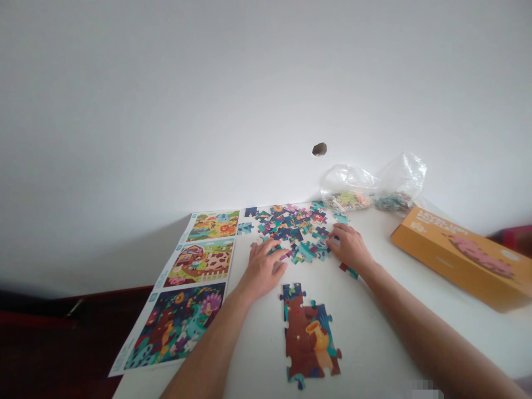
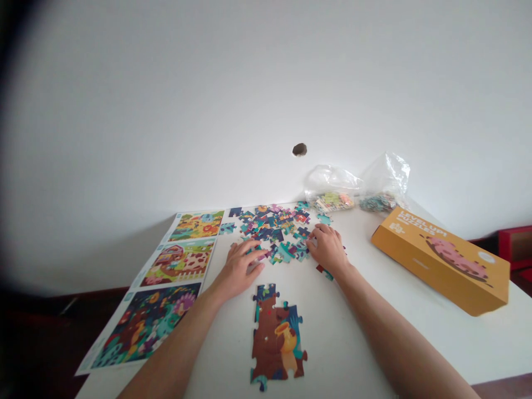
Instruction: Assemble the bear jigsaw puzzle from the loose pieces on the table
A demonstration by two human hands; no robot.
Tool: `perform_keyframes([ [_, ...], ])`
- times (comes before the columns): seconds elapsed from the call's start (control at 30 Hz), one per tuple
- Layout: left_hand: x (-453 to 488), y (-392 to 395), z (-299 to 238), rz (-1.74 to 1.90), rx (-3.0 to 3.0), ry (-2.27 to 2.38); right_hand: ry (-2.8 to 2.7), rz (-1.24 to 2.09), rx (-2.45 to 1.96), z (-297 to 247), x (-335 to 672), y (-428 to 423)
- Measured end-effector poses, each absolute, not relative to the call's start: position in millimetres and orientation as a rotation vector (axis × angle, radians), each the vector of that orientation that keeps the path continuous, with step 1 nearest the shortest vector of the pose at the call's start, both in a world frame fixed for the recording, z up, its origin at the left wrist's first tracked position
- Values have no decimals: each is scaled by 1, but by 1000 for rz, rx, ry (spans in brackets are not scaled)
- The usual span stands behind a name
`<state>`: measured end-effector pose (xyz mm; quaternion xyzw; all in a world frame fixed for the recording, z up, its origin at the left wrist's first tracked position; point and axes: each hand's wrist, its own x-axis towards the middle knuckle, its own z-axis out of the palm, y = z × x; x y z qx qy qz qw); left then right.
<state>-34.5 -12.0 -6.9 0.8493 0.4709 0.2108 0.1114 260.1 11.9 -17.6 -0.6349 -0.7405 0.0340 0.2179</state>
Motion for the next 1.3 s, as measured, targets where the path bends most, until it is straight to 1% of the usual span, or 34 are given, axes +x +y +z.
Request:
perform_keyframes([
  [0.13, -35, -11, -8, 633, 2506, 1380, -2051, 119, -1716, -18, 261, 14],
  [0.4, -35, -11, -9, 633, 2494, 1378, -1999, 119, -1825, -19, 258, 14],
  [0.77, -34, -12, -8, 617, 2480, 1395, -1929, 71, -1774, -19, 258, 14],
  [0.83, -34, -12, -8, 619, 2478, 1394, -1975, 69, -1724, -18, 255, 14],
  [0.93, -34, -12, -8, 617, 2477, 1390, -2186, 121, -1621, -15, 249, 15],
  [1.03, -34, -12, -8, 612, 2480, 1392, -2306, 164, -1616, -14, 246, 16],
  [1.3, -35, -12, -9, 620, 2486, 1386, -2047, -21, -1763, -16, 257, 22],
])
